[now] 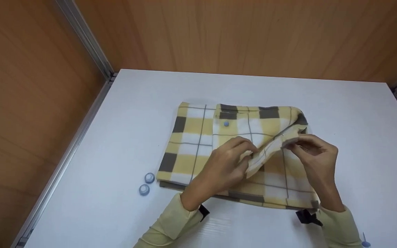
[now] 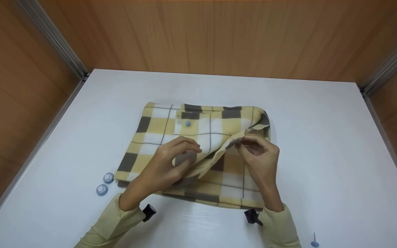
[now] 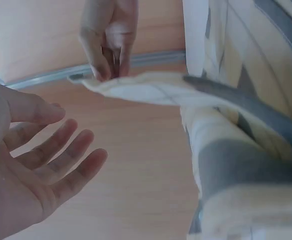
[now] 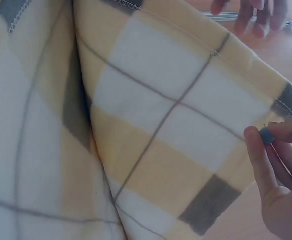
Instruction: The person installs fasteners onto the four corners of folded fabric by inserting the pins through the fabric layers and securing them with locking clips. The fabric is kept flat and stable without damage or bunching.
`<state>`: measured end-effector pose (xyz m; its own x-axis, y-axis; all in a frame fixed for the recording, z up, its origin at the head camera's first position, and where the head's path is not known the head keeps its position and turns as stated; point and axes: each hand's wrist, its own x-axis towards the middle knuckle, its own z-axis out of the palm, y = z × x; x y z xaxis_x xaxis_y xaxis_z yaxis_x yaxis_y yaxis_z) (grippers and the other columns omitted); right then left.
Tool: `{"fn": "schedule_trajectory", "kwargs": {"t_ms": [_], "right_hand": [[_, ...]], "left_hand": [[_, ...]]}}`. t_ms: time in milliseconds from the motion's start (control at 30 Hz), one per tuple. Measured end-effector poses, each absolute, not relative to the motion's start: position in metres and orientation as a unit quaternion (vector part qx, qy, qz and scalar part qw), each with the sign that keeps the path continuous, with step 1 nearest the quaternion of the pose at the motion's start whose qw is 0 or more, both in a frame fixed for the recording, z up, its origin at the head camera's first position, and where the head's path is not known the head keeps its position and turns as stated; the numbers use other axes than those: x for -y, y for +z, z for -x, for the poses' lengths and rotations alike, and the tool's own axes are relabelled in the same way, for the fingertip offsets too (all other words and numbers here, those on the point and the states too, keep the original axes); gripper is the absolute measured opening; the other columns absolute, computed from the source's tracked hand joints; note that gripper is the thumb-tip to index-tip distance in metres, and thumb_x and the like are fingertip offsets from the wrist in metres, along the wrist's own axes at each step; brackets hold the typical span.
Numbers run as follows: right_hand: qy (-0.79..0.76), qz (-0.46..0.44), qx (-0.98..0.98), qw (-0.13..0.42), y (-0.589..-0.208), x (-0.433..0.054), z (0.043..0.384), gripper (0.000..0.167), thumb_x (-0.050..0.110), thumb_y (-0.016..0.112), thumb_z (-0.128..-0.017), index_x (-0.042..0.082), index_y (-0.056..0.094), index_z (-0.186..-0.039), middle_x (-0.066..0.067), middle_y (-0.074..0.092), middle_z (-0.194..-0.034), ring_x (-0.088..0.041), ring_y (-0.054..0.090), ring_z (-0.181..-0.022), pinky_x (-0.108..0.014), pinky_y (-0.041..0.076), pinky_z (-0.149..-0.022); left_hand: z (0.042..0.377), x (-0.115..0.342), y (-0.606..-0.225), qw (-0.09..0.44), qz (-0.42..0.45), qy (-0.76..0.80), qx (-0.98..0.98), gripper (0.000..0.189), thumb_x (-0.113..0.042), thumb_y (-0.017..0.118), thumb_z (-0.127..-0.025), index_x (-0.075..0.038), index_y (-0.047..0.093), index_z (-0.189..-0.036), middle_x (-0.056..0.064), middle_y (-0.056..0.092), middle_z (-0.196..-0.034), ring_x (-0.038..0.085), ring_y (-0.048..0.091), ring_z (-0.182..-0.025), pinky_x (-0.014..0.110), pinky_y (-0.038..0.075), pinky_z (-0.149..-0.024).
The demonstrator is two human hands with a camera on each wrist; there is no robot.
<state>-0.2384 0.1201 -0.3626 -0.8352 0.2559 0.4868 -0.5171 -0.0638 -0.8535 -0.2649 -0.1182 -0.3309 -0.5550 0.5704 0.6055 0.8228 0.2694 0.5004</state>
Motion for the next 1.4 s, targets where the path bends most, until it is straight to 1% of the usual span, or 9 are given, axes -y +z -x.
{"fn": "schedule_trajectory", "kwargs": {"t_ms": [67, 233, 267, 400, 467, 733, 1000, 1200, 1400], "right_hand": [[0.723, -0.112, 0.625, 0.274, -0.362, -0.120, 0.240, 0.020, -0.020, 0.066, -0.076, -0.025, 0.059, -0.094, -0.025, 0.064, -0.087, -0.028, 0.067, -0.077, -0.030, 0.055, -0.073], [0.709, -0.101, 0.640, 0.278, -0.362, -0.120, 0.242, 0.019, -0.019, 0.066, -0.077, -0.023, 0.060, -0.094, -0.021, 0.065, -0.088, -0.025, 0.067, -0.079, -0.029, 0.054, -0.073], [0.707, -0.094, 0.644, 0.276, -0.363, -0.120, 0.241, 0.019, -0.018, 0.066, -0.077, -0.022, 0.061, -0.094, -0.021, 0.065, -0.089, -0.025, 0.067, -0.079, -0.029, 0.054, -0.073], [0.704, -0.077, 0.653, 0.268, -0.365, -0.119, 0.240, 0.018, -0.018, 0.066, -0.077, -0.020, 0.063, -0.095, -0.019, 0.065, -0.091, -0.023, 0.067, -0.080, -0.027, 0.054, -0.074], [0.700, -0.075, 0.659, 0.266, -0.365, -0.119, 0.240, 0.019, -0.017, 0.067, -0.077, -0.020, 0.063, -0.095, -0.018, 0.065, -0.091, -0.022, 0.067, -0.080, -0.027, 0.054, -0.074], [0.694, -0.069, 0.661, 0.277, -0.366, -0.120, 0.241, 0.020, -0.018, 0.067, -0.076, -0.021, 0.062, -0.095, -0.019, 0.065, -0.090, -0.021, 0.066, -0.079, -0.025, 0.054, -0.073], [0.698, -0.082, 0.658, 0.269, -0.368, -0.120, 0.240, 0.021, -0.018, 0.066, -0.077, -0.021, 0.061, -0.097, -0.017, 0.066, -0.091, -0.021, 0.067, -0.081, -0.025, 0.054, -0.074], [0.695, -0.077, 0.663, 0.268, -0.368, -0.119, 0.240, 0.020, -0.017, 0.066, -0.077, -0.020, 0.063, -0.097, -0.016, 0.066, -0.091, -0.021, 0.067, -0.081, -0.025, 0.054, -0.074], [0.689, -0.071, 0.669, 0.270, -0.369, -0.120, 0.240, 0.019, -0.018, 0.067, -0.077, -0.016, 0.065, -0.096, -0.019, 0.064, -0.094, -0.020, 0.066, -0.082, -0.024, 0.054, -0.074]], "left_hand": [[0.267, 0.126, -0.329, 0.155, 0.431, -0.411, 0.789, 0.022, 0.005, 0.055, -0.087, -0.010, 0.067, -0.098, 0.002, 0.061, -0.105, 0.010, 0.055, -0.079, 0.017, 0.041, -0.060], [0.271, 0.150, -0.328, 0.150, 0.379, -0.416, 0.813, 0.022, 0.005, 0.060, -0.085, -0.010, 0.067, -0.099, 0.001, 0.062, -0.108, 0.013, 0.058, -0.100, 0.025, 0.050, -0.075], [0.272, 0.155, -0.329, 0.148, 0.363, -0.417, 0.820, 0.022, 0.005, 0.061, -0.084, -0.011, 0.067, -0.099, 0.001, 0.062, -0.107, 0.014, 0.059, -0.098, 0.027, 0.051, -0.075], [0.272, 0.181, -0.339, 0.143, 0.297, -0.431, 0.840, 0.020, 0.005, 0.064, -0.083, -0.008, 0.068, -0.098, 0.002, 0.063, -0.100, 0.017, 0.060, -0.083, 0.029, 0.051, -0.061], [0.271, 0.193, -0.345, 0.143, 0.266, -0.440, 0.846, 0.020, 0.006, 0.066, -0.081, -0.007, 0.068, -0.097, 0.002, 0.064, -0.097, 0.018, 0.060, -0.081, 0.030, 0.051, -0.058], [0.270, 0.238, -0.351, 0.152, 0.157, -0.467, 0.857, 0.020, 0.005, 0.070, -0.079, -0.005, 0.069, -0.096, 0.003, 0.065, -0.096, 0.017, 0.061, -0.080, 0.028, 0.053, -0.059], [0.266, 0.263, -0.360, 0.136, 0.089, -0.446, 0.880, 0.023, 0.004, 0.072, -0.076, -0.004, 0.069, -0.098, 0.007, 0.065, -0.097, 0.023, 0.061, -0.086, 0.034, 0.052, -0.064], [0.263, 0.278, -0.371, 0.101, 0.034, -0.402, 0.909, 0.030, -0.001, 0.076, -0.074, -0.005, 0.069, -0.103, 0.007, 0.063, -0.105, 0.026, 0.058, -0.096, 0.039, 0.051, -0.071], [0.259, 0.296, -0.385, 0.067, 0.002, -0.357, 0.932, 0.036, -0.004, 0.076, -0.075, -0.004, 0.067, -0.109, 0.013, 0.060, -0.112, 0.030, 0.054, -0.102, 0.046, 0.050, -0.071]]}}
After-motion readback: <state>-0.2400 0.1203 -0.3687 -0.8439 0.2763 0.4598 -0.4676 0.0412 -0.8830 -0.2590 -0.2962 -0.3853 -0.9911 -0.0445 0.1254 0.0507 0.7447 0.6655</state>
